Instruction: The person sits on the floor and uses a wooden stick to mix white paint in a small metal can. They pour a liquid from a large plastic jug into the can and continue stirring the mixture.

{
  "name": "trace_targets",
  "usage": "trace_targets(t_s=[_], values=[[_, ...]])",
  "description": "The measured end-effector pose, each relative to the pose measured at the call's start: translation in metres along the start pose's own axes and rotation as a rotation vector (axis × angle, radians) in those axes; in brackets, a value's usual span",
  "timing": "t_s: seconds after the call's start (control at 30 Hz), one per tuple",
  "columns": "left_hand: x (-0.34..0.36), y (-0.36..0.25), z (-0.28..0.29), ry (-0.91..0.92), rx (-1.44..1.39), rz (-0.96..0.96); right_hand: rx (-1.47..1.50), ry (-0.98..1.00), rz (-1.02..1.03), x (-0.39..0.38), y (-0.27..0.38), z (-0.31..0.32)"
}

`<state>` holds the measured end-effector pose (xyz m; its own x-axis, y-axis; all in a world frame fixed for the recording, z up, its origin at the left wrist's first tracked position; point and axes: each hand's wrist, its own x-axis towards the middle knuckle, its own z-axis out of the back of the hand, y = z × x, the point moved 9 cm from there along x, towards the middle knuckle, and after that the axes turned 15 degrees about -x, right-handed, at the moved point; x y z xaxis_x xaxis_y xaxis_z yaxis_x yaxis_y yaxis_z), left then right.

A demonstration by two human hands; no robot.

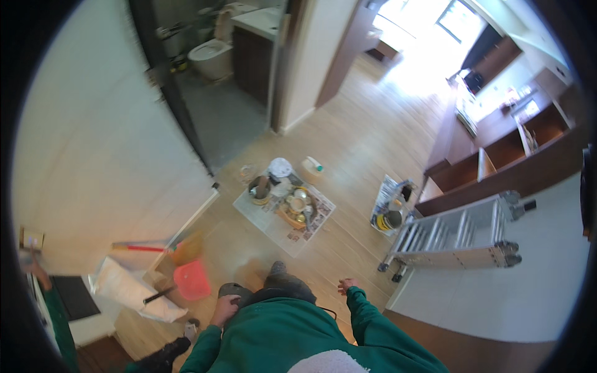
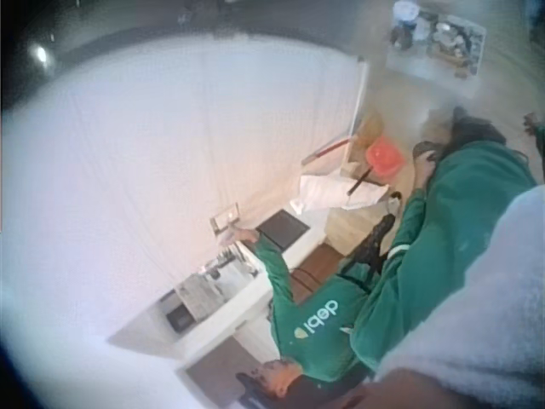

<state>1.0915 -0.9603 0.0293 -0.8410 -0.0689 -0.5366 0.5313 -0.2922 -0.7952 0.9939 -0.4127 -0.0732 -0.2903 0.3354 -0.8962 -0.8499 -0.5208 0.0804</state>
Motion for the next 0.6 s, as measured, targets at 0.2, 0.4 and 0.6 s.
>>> trace_targets(t_s=[0.2,0.4,0.6], values=[[0.049,-0.05,-0.044,0.382,0.427,0.066,0.231,-0.048,0.133,0.017,0.022,0.021],[0.108,-0.059,-0.009,0.49,0.623,-0.246,0.255,-0.007,0.167,0.011,0.07,-0.077],[0.188,-0.091,0.034,0.55,0.823,-0.46,-0.072,-0.121,0.017,-0.032,0.09,-0.154]])
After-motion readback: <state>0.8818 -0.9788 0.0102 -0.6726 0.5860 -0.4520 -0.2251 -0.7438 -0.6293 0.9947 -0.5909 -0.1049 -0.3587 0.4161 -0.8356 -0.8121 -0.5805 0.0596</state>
